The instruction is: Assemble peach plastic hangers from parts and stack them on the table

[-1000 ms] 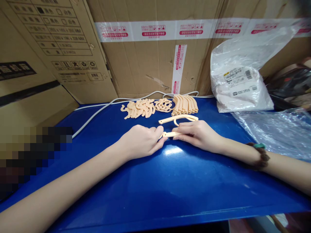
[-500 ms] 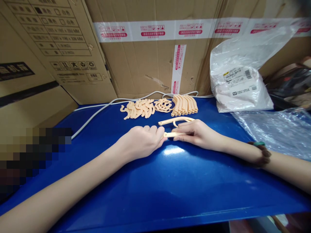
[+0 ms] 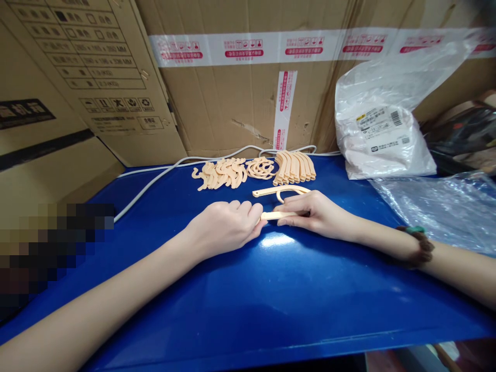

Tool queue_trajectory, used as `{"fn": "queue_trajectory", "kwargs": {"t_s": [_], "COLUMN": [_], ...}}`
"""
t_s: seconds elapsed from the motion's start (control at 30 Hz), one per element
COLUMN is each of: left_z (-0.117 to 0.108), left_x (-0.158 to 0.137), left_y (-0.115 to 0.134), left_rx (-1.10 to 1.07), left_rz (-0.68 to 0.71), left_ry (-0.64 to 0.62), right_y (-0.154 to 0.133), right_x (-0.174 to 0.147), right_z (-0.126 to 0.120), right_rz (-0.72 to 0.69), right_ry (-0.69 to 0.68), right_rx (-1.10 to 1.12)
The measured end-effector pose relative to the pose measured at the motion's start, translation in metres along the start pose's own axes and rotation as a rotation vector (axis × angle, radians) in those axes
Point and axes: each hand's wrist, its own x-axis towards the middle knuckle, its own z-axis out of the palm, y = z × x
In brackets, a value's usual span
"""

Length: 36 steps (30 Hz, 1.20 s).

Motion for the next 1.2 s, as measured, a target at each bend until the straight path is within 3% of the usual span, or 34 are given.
{"fn": "queue_trajectory", "kwargs": {"t_s": [0.6, 0.87, 1.03, 1.2], "left_z": [0.004, 0.006, 0.006, 0.006], "left_x": [-0.003, -0.002, -0.003, -0.006], "left_y": [-0.007, -0.005, -0.007, -0.011], "left_rx": [-0.122, -0.108, -0.164, -0.285], "left_rz": [0.022, -0.067, -0.084, 0.034], "left_ry": [-0.008, 0.046, -0.028, -0.095], "right_y": [-0.004, -0.004, -0.004, -0.001], "right_x": [-0.003, -0.004, -0.004, -0.002], "right_z": [0.005, 0.006, 0.007, 0.007], "right_rz": [-0.088, -0.099, -0.118, -0.182], "right_ry": [0.083, 0.172, 0.195, 0.190], "right_rx": [-0.256, -0.440, -0.465, -0.487]}}
